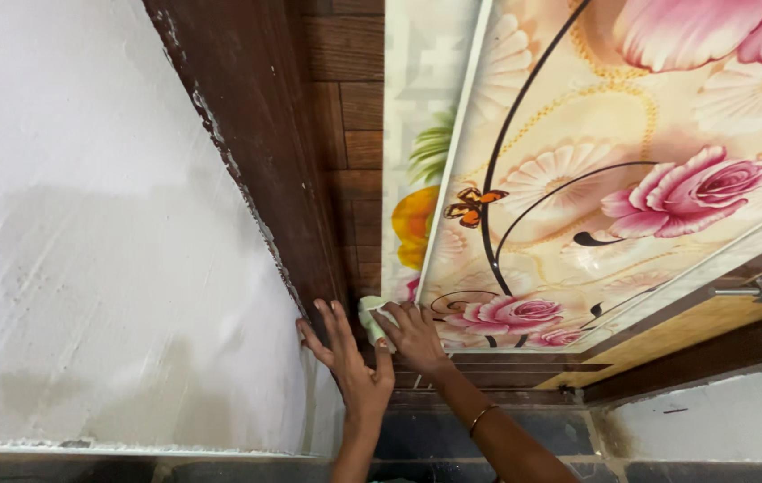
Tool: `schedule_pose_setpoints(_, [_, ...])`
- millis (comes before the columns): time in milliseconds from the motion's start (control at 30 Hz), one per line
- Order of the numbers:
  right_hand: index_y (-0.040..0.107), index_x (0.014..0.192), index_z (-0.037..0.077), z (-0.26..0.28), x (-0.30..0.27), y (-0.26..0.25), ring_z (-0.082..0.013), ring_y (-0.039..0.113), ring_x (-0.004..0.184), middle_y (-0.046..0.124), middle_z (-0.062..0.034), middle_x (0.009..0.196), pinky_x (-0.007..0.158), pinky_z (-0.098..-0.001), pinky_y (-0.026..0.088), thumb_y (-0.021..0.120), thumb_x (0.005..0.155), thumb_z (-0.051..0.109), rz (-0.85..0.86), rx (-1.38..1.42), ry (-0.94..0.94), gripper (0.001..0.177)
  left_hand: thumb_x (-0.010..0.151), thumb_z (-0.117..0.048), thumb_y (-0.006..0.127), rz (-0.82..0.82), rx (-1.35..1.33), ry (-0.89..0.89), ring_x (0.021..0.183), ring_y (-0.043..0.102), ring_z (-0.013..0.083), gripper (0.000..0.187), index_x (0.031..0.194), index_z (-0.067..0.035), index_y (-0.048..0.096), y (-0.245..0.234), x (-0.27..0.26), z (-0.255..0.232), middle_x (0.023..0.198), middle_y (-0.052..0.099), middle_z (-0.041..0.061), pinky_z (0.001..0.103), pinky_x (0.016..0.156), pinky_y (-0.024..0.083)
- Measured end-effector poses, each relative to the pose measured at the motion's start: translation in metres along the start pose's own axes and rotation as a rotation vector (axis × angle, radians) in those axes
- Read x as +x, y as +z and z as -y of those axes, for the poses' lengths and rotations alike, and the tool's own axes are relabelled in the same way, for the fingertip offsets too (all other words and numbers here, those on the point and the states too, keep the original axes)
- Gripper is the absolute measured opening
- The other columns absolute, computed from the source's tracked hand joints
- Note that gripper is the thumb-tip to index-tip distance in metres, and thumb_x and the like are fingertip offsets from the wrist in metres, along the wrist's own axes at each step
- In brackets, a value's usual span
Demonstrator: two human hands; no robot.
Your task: The person wipes a wooden door with a floral decal using a light green cloth. They clean the metal latch, the decal surface, and the lower wooden panels in a systematic manner.
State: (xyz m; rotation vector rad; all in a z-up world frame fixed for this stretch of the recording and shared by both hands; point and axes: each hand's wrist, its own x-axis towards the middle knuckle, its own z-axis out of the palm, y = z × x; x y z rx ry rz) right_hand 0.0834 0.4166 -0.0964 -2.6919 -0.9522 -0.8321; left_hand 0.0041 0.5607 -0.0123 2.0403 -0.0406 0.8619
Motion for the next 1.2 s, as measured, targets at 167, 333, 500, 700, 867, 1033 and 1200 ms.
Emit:
schedule_pose_setpoints(167, [0.063, 0.135, 0.016, -0.011, 0.019, -0.037, -0.0323, 0.054, 0.116, 0.058, -0.0075, 0.132, 0.09, -0.0497, 0.04, 0.086, 0.054, 0.017, -0.045, -0.046, 0.069, 0.085, 0.086, -0.015, 0.064, 0.016, -0.04, -0.019, 0.157, -0.001, 0.0519, 0.087, 0.162, -0.007, 0.023, 0.0, 0.0, -0.006, 0.171, 0.011, 0.023, 0.065, 0.124, 0.005])
schedule_pose_setpoints(333, [0.063, 0.136, 0.012, -0.021, 0.064, -0.092, -0.0296, 0.055, 0.116, 0.057, -0.0103, 0.128, 0.091, -0.0462, 0.038, 0.094, 0.071, 0.031, -0.472, -0.037, 0.075, 0.075, 0.086, -0.016, 0.066, 0.005, -0.075, -0.012, 0.157, 0.002, 0.0521, 0.087, 0.162, -0.008, 0.025, 0.009, 0.001, -0.009, 0.171, 0.006, 0.026, 0.064, 0.124, 0.008])
schedule_pose_setpoints(500, [0.064, 0.138, 0.012, -0.021, 0.065, -0.125, -0.0306, 0.054, 0.118, 0.056, -0.0095, 0.128, 0.096, -0.0458, 0.04, 0.091, 0.074, 0.028, -0.46, -0.041, 0.1, 0.072, 0.088, -0.02, 0.066, 0.022, -0.093, -0.036, 0.158, 0.001, 0.0515, 0.086, 0.163, -0.008, 0.025, 0.017, 0.0, -0.007, 0.171, -0.001, 0.028, 0.064, 0.124, 0.009])
schedule_pose_setpoints(700, [0.067, 0.134, 0.017, -0.051, 0.006, -0.093, -0.03, 0.055, 0.119, 0.058, -0.0066, 0.128, 0.093, -0.0452, 0.041, 0.088, 0.061, 0.015, -0.308, -0.111, 0.119, 0.076, 0.085, -0.024, 0.074, 0.175, 0.106, -0.011, 0.151, -0.013, 0.0572, 0.09, 0.162, -0.009, 0.027, 0.025, 0.005, 0.003, 0.163, -0.018, 0.036, 0.067, 0.118, 0.008])
schedule_pose_setpoints(867, [0.068, 0.131, 0.013, -0.098, -0.046, -0.101, -0.0319, 0.052, 0.119, 0.057, -0.0105, 0.129, 0.092, -0.0467, 0.04, 0.092, 0.06, 0.017, -0.275, -0.102, 0.147, 0.075, 0.081, -0.026, 0.079, 0.084, 0.099, -0.01, 0.155, -0.008, 0.0561, 0.092, 0.161, -0.013, 0.034, 0.032, 0.002, -0.008, 0.166, -0.016, 0.032, 0.066, 0.122, 0.012])
schedule_pose_setpoints(1033, [0.065, 0.136, 0.012, -0.127, -0.044, -0.158, -0.0334, 0.049, 0.13, 0.054, -0.01, 0.134, 0.11, -0.0518, 0.035, 0.092, 0.067, 0.021, -0.438, -0.177, 0.252, 0.074, 0.081, -0.025, 0.08, 0.084, 0.106, -0.051, 0.156, -0.003, 0.0548, 0.089, 0.159, -0.013, 0.039, 0.03, 0.002, -0.02, 0.168, -0.015, 0.031, 0.063, 0.124, 0.014])
schedule_pose_setpoints(1200, [0.056, 0.147, 0.007, -0.135, -0.033, -0.175, -0.0484, 0.023, 0.15, 0.038, -0.0219, 0.156, 0.124, -0.0644, 0.013, 0.081, 0.082, 0.023, -0.53, -0.242, 0.333, 0.072, 0.08, -0.026, 0.081, 0.125, 0.096, -0.103, 0.158, 0.003, 0.0517, 0.09, 0.158, -0.011, 0.04, 0.028, -0.006, -0.032, 0.169, -0.016, 0.029, 0.059, 0.126, 0.015])
